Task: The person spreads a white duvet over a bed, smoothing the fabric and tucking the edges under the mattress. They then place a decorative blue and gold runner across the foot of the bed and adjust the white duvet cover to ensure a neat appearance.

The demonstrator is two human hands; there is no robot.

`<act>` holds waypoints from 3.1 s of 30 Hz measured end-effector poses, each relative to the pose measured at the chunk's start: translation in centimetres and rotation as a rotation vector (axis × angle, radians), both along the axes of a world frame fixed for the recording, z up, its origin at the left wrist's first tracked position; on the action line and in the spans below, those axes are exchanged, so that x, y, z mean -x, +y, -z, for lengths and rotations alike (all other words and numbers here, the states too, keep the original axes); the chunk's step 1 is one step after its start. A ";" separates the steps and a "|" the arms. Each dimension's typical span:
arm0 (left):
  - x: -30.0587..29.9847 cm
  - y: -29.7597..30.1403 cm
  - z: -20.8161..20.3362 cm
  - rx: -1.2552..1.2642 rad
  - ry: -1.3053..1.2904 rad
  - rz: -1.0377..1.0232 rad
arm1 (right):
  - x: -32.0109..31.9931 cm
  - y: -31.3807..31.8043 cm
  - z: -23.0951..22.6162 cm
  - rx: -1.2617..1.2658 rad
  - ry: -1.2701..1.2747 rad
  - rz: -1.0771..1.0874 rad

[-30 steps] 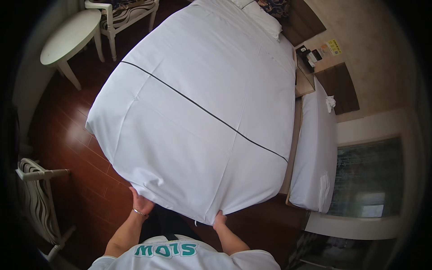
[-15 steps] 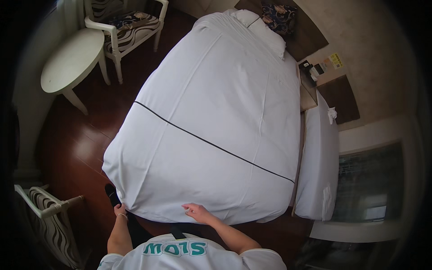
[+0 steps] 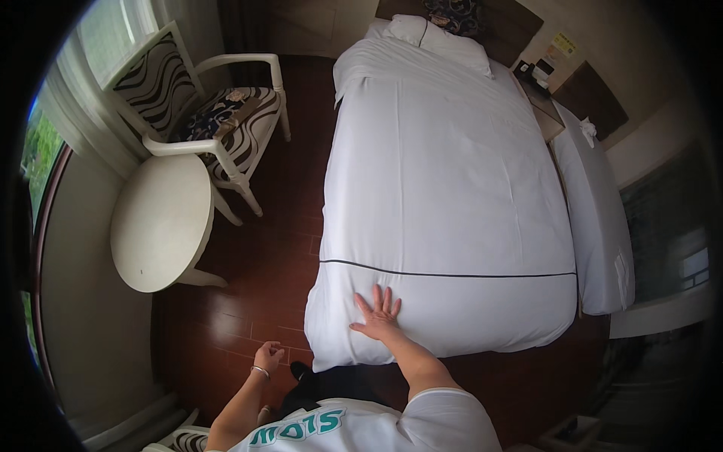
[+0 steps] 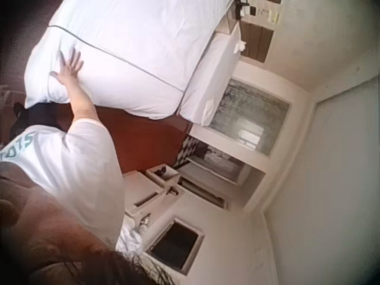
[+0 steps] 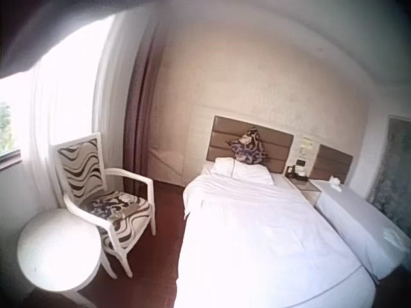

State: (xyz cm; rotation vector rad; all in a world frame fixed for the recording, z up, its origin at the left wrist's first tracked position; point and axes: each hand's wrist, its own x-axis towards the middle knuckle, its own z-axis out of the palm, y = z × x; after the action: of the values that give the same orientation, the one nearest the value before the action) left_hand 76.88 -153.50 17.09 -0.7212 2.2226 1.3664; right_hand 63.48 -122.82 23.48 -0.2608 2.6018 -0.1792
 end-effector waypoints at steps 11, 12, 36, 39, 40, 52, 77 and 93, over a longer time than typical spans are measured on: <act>21.7 -7.4 -6.1 0.124 0.015 0.625 | 3.0 -0.1 -1.6 -0.039 -0.240 0.050; 22.9 -9.1 -6.1 0.180 -0.067 0.651 | 3.4 -0.2 -2.1 -0.038 -0.270 0.060; 97.3 2.2 -9.0 -0.057 0.268 1.066 | 56.4 9.9 0.4 0.049 0.836 1.039; 103.3 5.9 -7.8 -0.116 0.254 1.091 | 64.2 19.7 3.1 -0.054 0.793 1.287; 105.7 6.8 -7.2 -0.123 0.248 1.101 | 68.8 20.9 3.4 -0.192 0.734 1.337; 142.8 17.2 -4.3 0.433 1.084 0.864 | 95.1 -6.9 2.3 1.177 0.315 1.038; 158.9 12.7 9.1 -0.165 0.406 0.815 | 97.5 -12.9 5.8 1.022 -0.119 2.036; 143.0 12.4 -3.0 -0.070 0.829 1.147 | 93.9 7.4 -0.8 -0.015 0.504 1.554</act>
State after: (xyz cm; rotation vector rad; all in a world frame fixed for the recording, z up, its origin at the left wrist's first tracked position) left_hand -66.14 -141.09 20.09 1.2215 2.3640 1.1221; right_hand -30.40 -115.40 24.27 1.9484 2.5975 -0.6497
